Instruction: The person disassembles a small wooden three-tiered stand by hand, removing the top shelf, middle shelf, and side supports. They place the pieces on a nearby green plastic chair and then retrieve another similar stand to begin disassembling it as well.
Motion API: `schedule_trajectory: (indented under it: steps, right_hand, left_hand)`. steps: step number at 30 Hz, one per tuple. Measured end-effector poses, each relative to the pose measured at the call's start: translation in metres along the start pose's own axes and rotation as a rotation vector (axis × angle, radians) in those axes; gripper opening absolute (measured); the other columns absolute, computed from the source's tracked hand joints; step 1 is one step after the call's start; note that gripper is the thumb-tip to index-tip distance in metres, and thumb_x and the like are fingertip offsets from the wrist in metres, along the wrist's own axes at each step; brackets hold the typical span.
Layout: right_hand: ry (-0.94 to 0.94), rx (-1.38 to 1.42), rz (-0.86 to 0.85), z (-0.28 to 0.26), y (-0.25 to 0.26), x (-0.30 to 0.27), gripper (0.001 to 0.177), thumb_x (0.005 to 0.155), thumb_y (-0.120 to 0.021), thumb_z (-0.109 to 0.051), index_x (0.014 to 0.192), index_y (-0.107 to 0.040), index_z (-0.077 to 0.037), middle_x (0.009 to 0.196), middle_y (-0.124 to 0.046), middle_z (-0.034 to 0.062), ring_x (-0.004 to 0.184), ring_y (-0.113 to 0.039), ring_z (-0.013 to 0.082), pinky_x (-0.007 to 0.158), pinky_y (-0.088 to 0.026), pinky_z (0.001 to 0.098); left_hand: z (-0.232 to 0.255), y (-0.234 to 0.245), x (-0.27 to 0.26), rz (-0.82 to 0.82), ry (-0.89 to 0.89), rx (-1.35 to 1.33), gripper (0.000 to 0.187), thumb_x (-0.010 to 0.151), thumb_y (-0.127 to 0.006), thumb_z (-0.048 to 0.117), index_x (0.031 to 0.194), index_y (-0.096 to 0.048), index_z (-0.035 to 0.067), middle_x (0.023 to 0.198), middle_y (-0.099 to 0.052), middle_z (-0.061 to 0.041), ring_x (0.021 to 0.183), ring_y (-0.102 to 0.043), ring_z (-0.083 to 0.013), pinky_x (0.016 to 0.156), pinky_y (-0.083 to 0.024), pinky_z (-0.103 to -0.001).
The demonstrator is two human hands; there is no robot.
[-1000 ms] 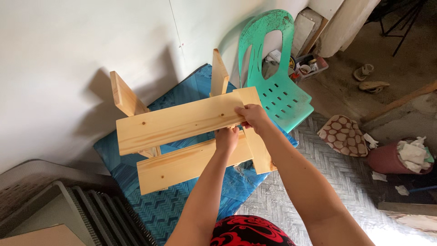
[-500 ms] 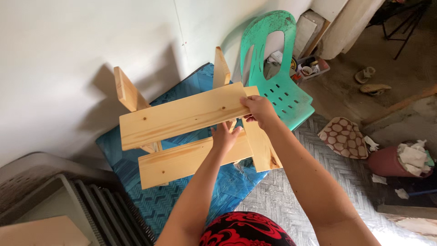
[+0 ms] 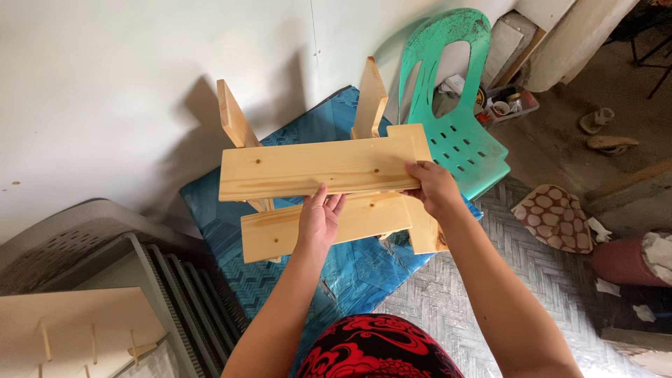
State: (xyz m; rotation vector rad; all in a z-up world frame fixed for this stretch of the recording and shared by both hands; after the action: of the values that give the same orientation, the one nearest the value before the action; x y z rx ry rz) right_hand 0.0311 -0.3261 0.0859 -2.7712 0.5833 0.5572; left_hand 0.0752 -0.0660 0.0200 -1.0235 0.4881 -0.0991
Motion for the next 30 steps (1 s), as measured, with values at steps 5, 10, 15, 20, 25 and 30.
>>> schedule_trajectory:
  steps: [5, 10, 15, 20, 25, 30]
  right_hand:
    - [0.032, 0.052, -0.063, -0.018, 0.011, -0.032, 0.038, 0.097, -0.064, -0.023, 0.126, -0.061, 0.001, 0.105, -0.071, 0.0073, 0.092, -0.069, 0.0192, 0.080, -0.060, 0.0371]
    - [0.058, 0.046, -0.091, -0.050, 0.026, -0.051, 0.034, 0.101, -0.061, -0.027, 0.128, -0.066, -0.007, 0.107, -0.070, 0.0032, 0.093, -0.066, 0.0151, 0.081, -0.057, 0.0371]
    - [0.046, 0.121, -0.059, -0.058, 0.041, -0.069, 0.033, 0.101, -0.063, -0.023, 0.125, -0.064, -0.001, 0.116, -0.072, 0.0082, 0.102, -0.071, 0.0185, 0.089, -0.057, 0.0359]
    - [0.085, 0.211, -0.080, -0.064, 0.048, -0.085, 0.038, 0.101, -0.063, -0.019, 0.133, -0.059, 0.001, 0.121, -0.071, 0.0108, 0.107, -0.069, 0.0204, 0.093, -0.055, 0.0361]
    - [0.117, 0.258, -0.160, -0.069, 0.058, -0.101, 0.050, 0.098, -0.062, -0.018, 0.144, -0.054, 0.001, 0.131, -0.068, 0.0116, 0.117, -0.068, 0.0200, 0.100, -0.054, 0.0356]
    - [0.192, 0.412, -0.128, -0.052, 0.071, -0.104, 0.055, 0.102, -0.060, -0.024, 0.147, -0.050, 0.005, 0.136, -0.066, 0.0152, 0.122, -0.066, 0.0228, 0.104, -0.053, 0.0379]
  left_hand:
    - [0.004, -0.010, -0.020, -0.031, 0.062, 0.042, 0.034, 0.100, -0.060, 0.015, 0.132, -0.051, 0.019, 0.132, -0.062, -0.002, 0.123, -0.063, -0.0239, 0.108, -0.051, -0.046]
    - [0.016, -0.037, -0.040, -0.088, 0.113, 0.084, 0.032, 0.100, -0.061, 0.013, 0.130, -0.050, 0.012, 0.129, -0.062, -0.009, 0.123, -0.064, -0.0269, 0.108, -0.054, -0.048]
    - [0.020, -0.069, -0.066, -0.106, 0.112, 0.196, 0.034, 0.098, -0.060, 0.013, 0.130, -0.049, 0.014, 0.129, -0.063, -0.010, 0.122, -0.064, -0.0269, 0.108, -0.054, -0.046]
    - [0.019, -0.105, -0.069, -0.190, 0.083, 0.381, 0.031, 0.100, -0.058, 0.015, 0.129, -0.050, 0.009, 0.124, -0.066, -0.011, 0.113, -0.068, -0.0266, 0.102, -0.055, -0.047]
    - [0.030, -0.142, -0.039, -0.318, 0.106, 0.571, 0.036, 0.097, -0.060, 0.017, 0.130, -0.050, 0.009, 0.120, -0.068, -0.010, 0.106, -0.070, -0.0264, 0.097, -0.057, -0.048]
    - [0.027, -0.160, -0.022, -0.478, 0.126, 0.730, 0.049, 0.099, -0.063, 0.025, 0.141, -0.049, 0.005, 0.126, -0.067, -0.013, 0.113, -0.068, -0.0268, 0.102, -0.055, -0.044]
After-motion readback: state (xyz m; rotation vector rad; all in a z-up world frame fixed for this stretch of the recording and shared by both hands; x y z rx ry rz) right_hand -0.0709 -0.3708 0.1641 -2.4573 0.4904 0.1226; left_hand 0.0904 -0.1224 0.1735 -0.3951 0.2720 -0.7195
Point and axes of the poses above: each hand's wrist, its own x-axis towards the middle knuckle, its own y-axis out of the back of the hand, z = x × y, the point moved 3 cm from there along x, towards the middle knuckle
